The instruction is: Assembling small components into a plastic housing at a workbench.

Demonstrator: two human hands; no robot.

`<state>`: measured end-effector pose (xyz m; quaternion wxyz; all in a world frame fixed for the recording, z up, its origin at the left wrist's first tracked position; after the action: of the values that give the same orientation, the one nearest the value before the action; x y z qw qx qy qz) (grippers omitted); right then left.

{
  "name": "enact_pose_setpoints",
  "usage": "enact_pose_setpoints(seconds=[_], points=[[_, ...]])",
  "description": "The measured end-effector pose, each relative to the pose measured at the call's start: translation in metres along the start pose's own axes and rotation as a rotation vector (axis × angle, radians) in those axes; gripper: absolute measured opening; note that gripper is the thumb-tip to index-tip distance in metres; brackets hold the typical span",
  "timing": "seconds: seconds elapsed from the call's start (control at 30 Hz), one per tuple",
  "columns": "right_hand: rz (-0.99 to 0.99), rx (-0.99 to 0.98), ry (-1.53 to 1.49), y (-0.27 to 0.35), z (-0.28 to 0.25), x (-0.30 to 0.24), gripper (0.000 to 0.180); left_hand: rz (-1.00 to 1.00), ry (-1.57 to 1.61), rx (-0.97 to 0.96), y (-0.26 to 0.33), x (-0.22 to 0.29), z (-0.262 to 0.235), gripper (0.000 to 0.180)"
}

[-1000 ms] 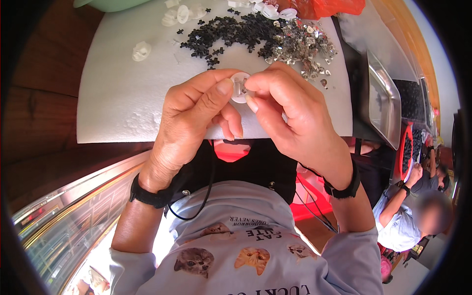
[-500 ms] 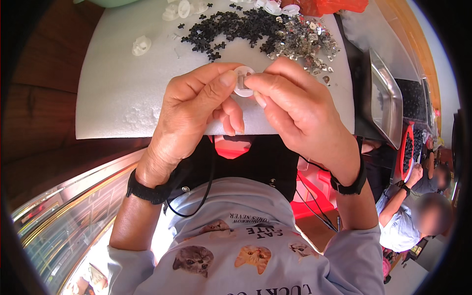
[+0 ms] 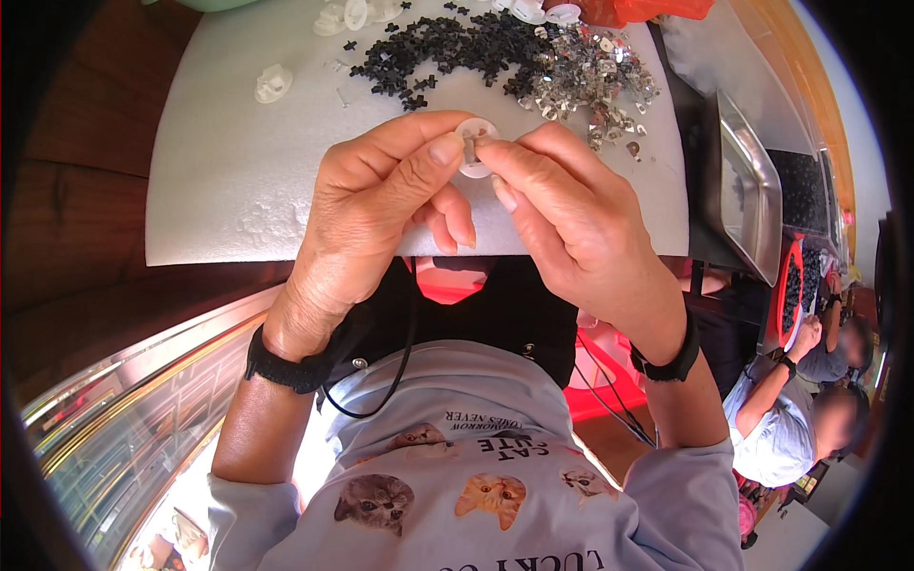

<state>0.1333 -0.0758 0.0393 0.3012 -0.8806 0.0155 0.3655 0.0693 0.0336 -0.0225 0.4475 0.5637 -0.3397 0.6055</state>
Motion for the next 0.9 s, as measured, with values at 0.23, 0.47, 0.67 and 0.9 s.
enact_pose_setpoints(seconds=[0.23, 0.47, 0.67, 0.9], points=[[0.102, 0.115, -0.232, -0.005, -0.007, 0.002, 0.022, 0.021, 0.012, -0.008, 0.001, 0.001, 0.002, 0.028], [0.293, 0.161, -0.326, -0.007, 0.005, 0.015, 0.013, 0.08, -0.034, 0.067, 0.004, 0.005, 0.003, 0.028], [0.331, 0.192, -0.3, -0.005, 0.008, 0.021, 0.011, 0.165, -0.17, 0.112, 0.005, 0.009, 0.005, 0.033], [0.278, 0.206, -0.43, -0.002, 0.008, 0.021, 0.007, 0.14, -0.117, 0.124, 0.008, 0.008, 0.002, 0.032]])
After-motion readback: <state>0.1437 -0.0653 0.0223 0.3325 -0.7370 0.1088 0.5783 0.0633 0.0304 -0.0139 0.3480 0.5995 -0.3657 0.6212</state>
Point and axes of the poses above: each hand's wrist, its own y-axis away from the middle knuckle, its own z-axis out of the palm, x = y × z, the point moved 8 cm from there along -y, towards the middle knuckle, and after that the axes turned 15 degrees about -y, right-handed, at the moved point
